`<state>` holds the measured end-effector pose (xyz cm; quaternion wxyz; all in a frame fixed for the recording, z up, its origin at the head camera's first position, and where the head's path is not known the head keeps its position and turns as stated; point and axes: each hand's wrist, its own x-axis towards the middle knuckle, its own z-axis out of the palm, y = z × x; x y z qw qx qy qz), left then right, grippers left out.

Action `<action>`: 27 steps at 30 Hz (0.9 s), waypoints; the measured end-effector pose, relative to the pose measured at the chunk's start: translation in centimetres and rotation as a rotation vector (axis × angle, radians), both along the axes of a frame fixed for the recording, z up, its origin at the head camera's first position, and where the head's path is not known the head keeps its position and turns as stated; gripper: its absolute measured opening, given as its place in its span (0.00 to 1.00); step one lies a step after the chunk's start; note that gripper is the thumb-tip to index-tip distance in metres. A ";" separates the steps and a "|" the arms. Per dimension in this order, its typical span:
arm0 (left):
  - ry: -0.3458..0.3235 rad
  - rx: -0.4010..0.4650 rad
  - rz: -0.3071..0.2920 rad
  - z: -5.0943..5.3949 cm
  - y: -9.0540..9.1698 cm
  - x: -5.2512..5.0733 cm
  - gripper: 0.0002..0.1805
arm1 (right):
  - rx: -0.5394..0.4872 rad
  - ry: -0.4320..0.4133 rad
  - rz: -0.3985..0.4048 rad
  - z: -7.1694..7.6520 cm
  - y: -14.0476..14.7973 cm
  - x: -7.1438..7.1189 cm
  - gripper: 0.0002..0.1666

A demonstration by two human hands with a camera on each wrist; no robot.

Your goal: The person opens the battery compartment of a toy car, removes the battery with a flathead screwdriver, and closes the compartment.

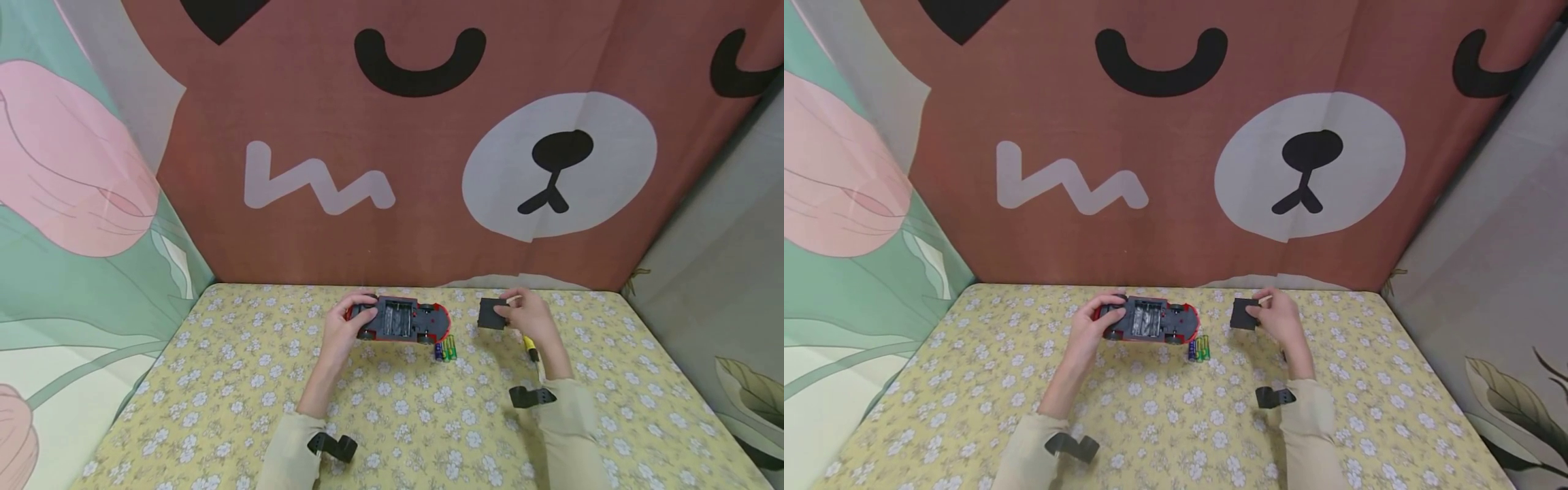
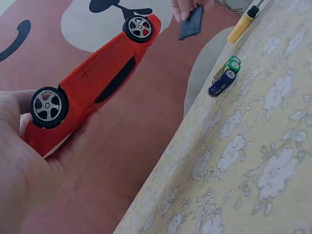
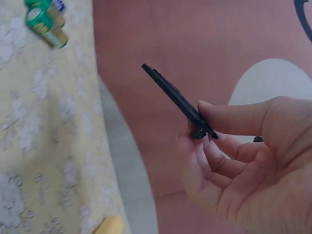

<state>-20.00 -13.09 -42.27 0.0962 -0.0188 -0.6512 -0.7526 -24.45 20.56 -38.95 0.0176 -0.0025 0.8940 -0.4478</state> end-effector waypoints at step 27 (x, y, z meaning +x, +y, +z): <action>0.015 0.018 0.001 0.0 0.2 0.1 0.12 | -0.299 0.197 0.075 4.3 -3.7 2.9 0.18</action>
